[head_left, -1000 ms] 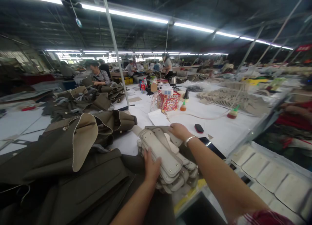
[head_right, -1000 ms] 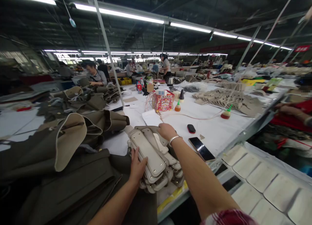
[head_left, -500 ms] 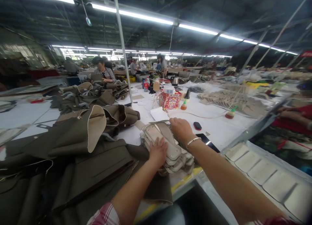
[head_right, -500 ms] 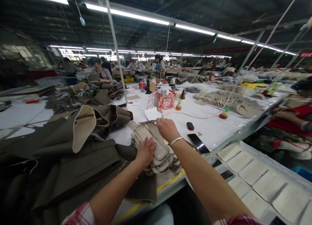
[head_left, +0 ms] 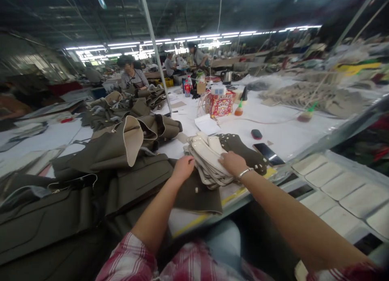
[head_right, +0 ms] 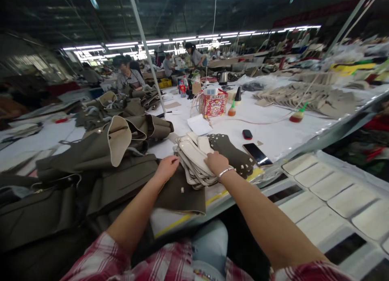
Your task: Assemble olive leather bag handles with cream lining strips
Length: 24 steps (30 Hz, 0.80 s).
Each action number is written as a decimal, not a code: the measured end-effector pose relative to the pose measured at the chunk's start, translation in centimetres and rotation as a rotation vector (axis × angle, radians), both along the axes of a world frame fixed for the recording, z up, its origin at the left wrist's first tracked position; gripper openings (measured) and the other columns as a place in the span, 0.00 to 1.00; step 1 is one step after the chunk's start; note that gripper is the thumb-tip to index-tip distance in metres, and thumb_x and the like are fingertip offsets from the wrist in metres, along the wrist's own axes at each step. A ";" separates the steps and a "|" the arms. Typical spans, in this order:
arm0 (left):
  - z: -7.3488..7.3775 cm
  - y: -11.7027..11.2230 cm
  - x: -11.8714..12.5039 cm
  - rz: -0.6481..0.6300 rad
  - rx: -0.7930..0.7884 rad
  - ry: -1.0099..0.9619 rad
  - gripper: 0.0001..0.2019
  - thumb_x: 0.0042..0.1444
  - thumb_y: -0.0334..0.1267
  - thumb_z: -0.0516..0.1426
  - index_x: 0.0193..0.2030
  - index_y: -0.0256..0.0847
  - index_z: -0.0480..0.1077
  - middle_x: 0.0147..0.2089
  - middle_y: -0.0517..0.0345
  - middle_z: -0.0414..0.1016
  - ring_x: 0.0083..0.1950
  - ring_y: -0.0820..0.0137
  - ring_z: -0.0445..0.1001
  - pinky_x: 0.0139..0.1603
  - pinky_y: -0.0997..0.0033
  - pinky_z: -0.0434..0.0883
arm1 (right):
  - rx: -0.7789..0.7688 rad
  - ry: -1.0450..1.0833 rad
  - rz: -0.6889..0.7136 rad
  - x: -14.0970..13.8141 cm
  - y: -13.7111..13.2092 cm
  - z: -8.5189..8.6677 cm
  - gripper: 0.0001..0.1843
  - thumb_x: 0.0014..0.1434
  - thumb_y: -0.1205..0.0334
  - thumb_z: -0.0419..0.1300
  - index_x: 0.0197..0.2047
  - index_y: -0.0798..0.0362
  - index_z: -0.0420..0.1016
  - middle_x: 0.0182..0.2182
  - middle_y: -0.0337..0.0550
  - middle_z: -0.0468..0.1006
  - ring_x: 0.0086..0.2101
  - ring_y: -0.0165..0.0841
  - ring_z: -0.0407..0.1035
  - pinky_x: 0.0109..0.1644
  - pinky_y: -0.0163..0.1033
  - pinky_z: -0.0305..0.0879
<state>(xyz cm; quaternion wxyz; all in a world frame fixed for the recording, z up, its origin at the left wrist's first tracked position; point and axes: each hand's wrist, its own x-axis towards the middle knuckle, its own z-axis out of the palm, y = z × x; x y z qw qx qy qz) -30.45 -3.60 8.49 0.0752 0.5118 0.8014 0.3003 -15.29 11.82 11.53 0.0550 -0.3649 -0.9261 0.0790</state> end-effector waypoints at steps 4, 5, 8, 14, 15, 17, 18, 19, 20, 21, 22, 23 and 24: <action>-2.2 -6.5 2.9 -0.296 -0.148 0.008 0.23 0.43 0.49 0.64 0.46 0.43 0.73 0.48 0.51 0.73 0.50 0.59 0.70 0.54 0.64 0.64 | 0.106 0.055 -0.020 1.0 -1.7 0.6 0.22 0.62 0.50 0.50 0.51 0.58 0.68 0.48 0.60 0.66 0.49 0.49 0.61 0.49 0.48 0.57; -3.1 -7.5 3.8 -0.368 -0.197 0.036 0.29 0.38 0.49 0.66 0.50 0.44 0.70 0.53 0.50 0.70 0.54 0.56 0.67 0.57 0.61 0.61 | 0.129 0.081 0.004 1.5 -2.3 1.3 0.23 0.62 0.50 0.48 0.52 0.57 0.67 0.48 0.58 0.66 0.50 0.47 0.60 0.51 0.47 0.55; -5.3 -8.8 6.1 -0.381 -0.251 0.145 0.32 0.42 0.47 0.65 0.56 0.45 0.65 0.60 0.48 0.62 0.61 0.54 0.59 0.63 0.53 0.52 | 0.041 0.045 0.196 3.4 -4.8 2.3 0.21 0.64 0.50 0.45 0.47 0.55 0.70 0.42 0.51 0.73 0.44 0.39 0.65 0.47 0.39 0.57; -6.8 -8.2 9.0 -0.457 -0.193 0.265 0.24 0.51 0.33 0.55 0.57 0.40 0.62 0.59 0.44 0.63 0.58 0.55 0.63 0.60 0.56 0.58 | -0.081 -0.136 0.353 6.5 -9.5 -1.2 0.11 0.58 0.57 0.54 0.35 0.54 0.74 0.32 0.47 0.75 0.33 0.36 0.68 0.36 0.36 0.58; -6.8 -8.0 9.3 -0.446 -0.188 0.276 0.25 0.51 0.31 0.53 0.58 0.40 0.61 0.60 0.44 0.61 0.58 0.55 0.62 0.60 0.56 0.58 | -0.017 -0.098 0.311 6.5 -9.7 -1.5 0.13 0.60 0.60 0.50 0.39 0.56 0.73 0.37 0.51 0.74 0.38 0.39 0.68 0.40 0.38 0.58; -6.8 -7.6 9.8 -0.374 -0.188 0.275 0.26 0.52 0.30 0.53 0.59 0.40 0.60 0.62 0.44 0.57 0.61 0.53 0.58 0.61 0.53 0.56 | 0.109 -0.014 0.253 6.1 -10.0 -1.4 0.17 0.63 0.62 0.45 0.49 0.58 0.68 0.46 0.58 0.69 0.47 0.45 0.62 0.48 0.44 0.54; -6.8 -7.4 9.8 -0.335 -0.197 0.263 0.25 0.52 0.29 0.53 0.58 0.40 0.61 0.62 0.43 0.58 0.61 0.53 0.57 0.60 0.52 0.57 | 0.166 0.022 0.244 5.7 -10.0 -1.1 0.18 0.62 0.61 0.46 0.53 0.59 0.65 0.49 0.59 0.66 0.50 0.47 0.58 0.51 0.46 0.52; -6.6 -7.2 9.8 -0.300 -0.209 0.248 0.23 0.51 0.29 0.53 0.56 0.40 0.63 0.60 0.43 0.61 0.60 0.52 0.58 0.59 0.52 0.59 | 0.212 0.048 0.245 5.3 -10.0 -0.7 0.20 0.62 0.60 0.48 0.54 0.58 0.63 0.49 0.59 0.65 0.51 0.48 0.56 0.52 0.48 0.50; -6.4 -7.1 9.6 -0.275 -0.219 0.231 0.21 0.51 0.27 0.53 0.53 0.39 0.65 0.57 0.43 0.64 0.59 0.53 0.60 0.57 0.54 0.62 | 0.248 0.066 0.250 4.8 -9.9 -0.2 0.20 0.61 0.58 0.49 0.54 0.58 0.64 0.49 0.58 0.65 0.50 0.48 0.56 0.52 0.49 0.49; -6.2 -7.0 9.3 -0.259 -0.221 0.219 0.19 0.50 0.27 0.52 0.51 0.39 0.67 0.53 0.44 0.67 0.57 0.55 0.63 0.55 0.56 0.64 | 0.273 0.078 0.253 4.4 -9.6 0.2 0.20 0.60 0.56 0.50 0.52 0.58 0.65 0.47 0.58 0.66 0.49 0.47 0.56 0.52 0.48 0.49; -5.8 -7.1 8.9 -0.247 -0.213 0.213 0.19 0.50 0.26 0.52 0.49 0.39 0.68 0.51 0.45 0.69 0.55 0.56 0.65 0.53 0.58 0.66 | 0.290 0.087 0.248 4.0 -9.3 0.5 0.20 0.61 0.55 0.49 0.50 0.58 0.66 0.46 0.57 0.67 0.48 0.47 0.57 0.52 0.48 0.50; -5.4 -7.4 8.5 -0.234 -0.198 0.210 0.19 0.50 0.26 0.51 0.49 0.40 0.69 0.51 0.46 0.70 0.53 0.58 0.67 0.53 0.60 0.67 | 0.296 0.093 0.231 3.7 -8.8 0.6 0.20 0.61 0.53 0.48 0.49 0.58 0.67 0.46 0.58 0.66 0.49 0.47 0.56 0.52 0.49 0.49; -5.0 -7.8 7.9 -0.218 -0.184 0.210 0.21 0.50 0.25 0.50 0.51 0.40 0.68 0.52 0.48 0.69 0.53 0.60 0.67 0.54 0.62 0.67 | 0.291 0.096 0.205 3.5 -8.1 0.6 0.22 0.61 0.50 0.47 0.51 0.57 0.66 0.49 0.58 0.65 0.50 0.48 0.55 0.53 0.50 0.48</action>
